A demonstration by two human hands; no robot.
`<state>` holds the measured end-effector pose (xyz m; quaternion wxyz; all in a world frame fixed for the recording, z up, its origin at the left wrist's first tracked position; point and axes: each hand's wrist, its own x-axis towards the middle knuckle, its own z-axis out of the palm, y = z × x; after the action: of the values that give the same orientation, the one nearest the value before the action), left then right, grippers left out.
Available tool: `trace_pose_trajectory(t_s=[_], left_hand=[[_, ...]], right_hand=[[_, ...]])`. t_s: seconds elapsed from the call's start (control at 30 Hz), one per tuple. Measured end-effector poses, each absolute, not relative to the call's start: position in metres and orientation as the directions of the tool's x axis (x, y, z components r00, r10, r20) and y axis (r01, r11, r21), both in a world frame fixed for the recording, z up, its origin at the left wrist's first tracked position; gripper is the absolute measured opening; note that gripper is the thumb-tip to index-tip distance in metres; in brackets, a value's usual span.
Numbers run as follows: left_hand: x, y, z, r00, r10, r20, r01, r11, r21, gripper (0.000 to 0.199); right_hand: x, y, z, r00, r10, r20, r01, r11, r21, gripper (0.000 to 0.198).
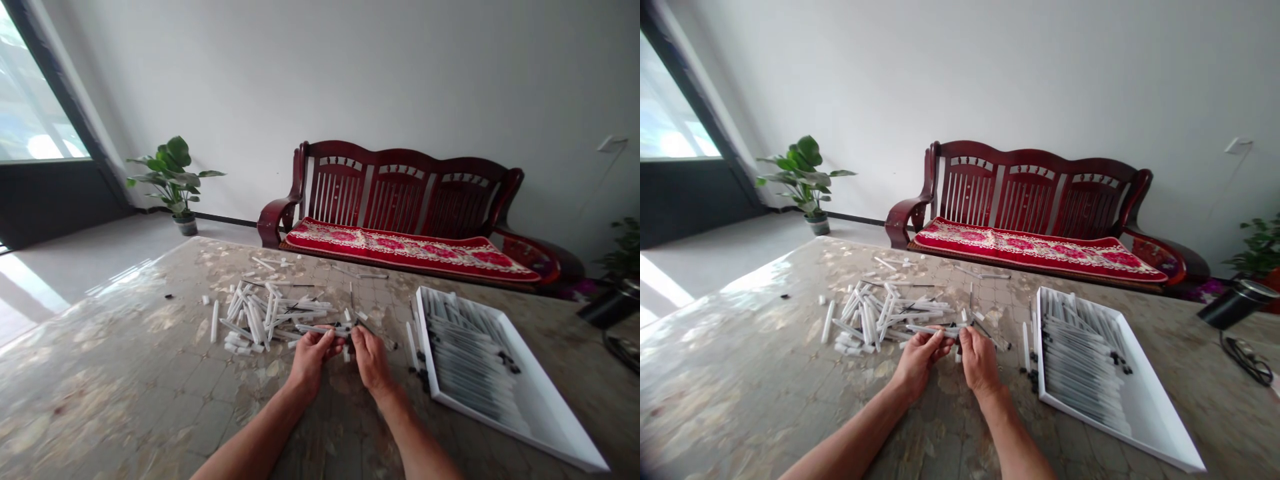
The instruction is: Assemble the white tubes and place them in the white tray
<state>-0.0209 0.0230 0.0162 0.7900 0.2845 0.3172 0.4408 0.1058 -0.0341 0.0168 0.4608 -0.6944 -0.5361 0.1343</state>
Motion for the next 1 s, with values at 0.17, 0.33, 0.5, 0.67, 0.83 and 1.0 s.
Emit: trace_pose_trajectory(t_s=[0.17,0.33,0.5,0.67,0.83,1.0], left_hand=[[-0.021,0.023,0.014,0.421,0.873,-0.246,-0.5,0.45,0.74,0.044],[-0.021,0.024,0.013,0.406,0.881,-0.243,-0.492,0.434,0.754,0.044],[-0.022,0.024,0.012,0.407,0.882,-0.239,-0.479,0.429,0.766,0.045],[-0.021,0.023,0.011,0.397,0.885,-0.242,-0.464,0.421,0.78,0.045],[-0.022,0.022,0.012,0.408,0.886,-0.221,-0.449,0.405,0.796,0.047],[-0.024,0.021,0.012,0.398,0.91,-0.117,-0.401,0.286,0.87,0.045]], right_hand=[[0.106,-0.034,0.017,0.384,0.85,0.361,0.665,0.017,-0.746,0.039],[0.107,-0.034,0.014,0.399,0.862,0.312,0.662,-0.036,-0.749,0.048],[0.107,-0.034,0.011,0.371,0.86,0.35,0.693,-0.006,-0.721,0.043],[0.106,-0.034,0.012,0.386,0.883,0.267,0.663,-0.064,-0.746,0.05],[0.105,-0.033,0.012,0.386,0.868,0.311,0.662,-0.026,-0.749,0.046],[0.096,-0.029,0.006,0.448,0.887,0.109,0.395,-0.087,-0.914,0.061]])
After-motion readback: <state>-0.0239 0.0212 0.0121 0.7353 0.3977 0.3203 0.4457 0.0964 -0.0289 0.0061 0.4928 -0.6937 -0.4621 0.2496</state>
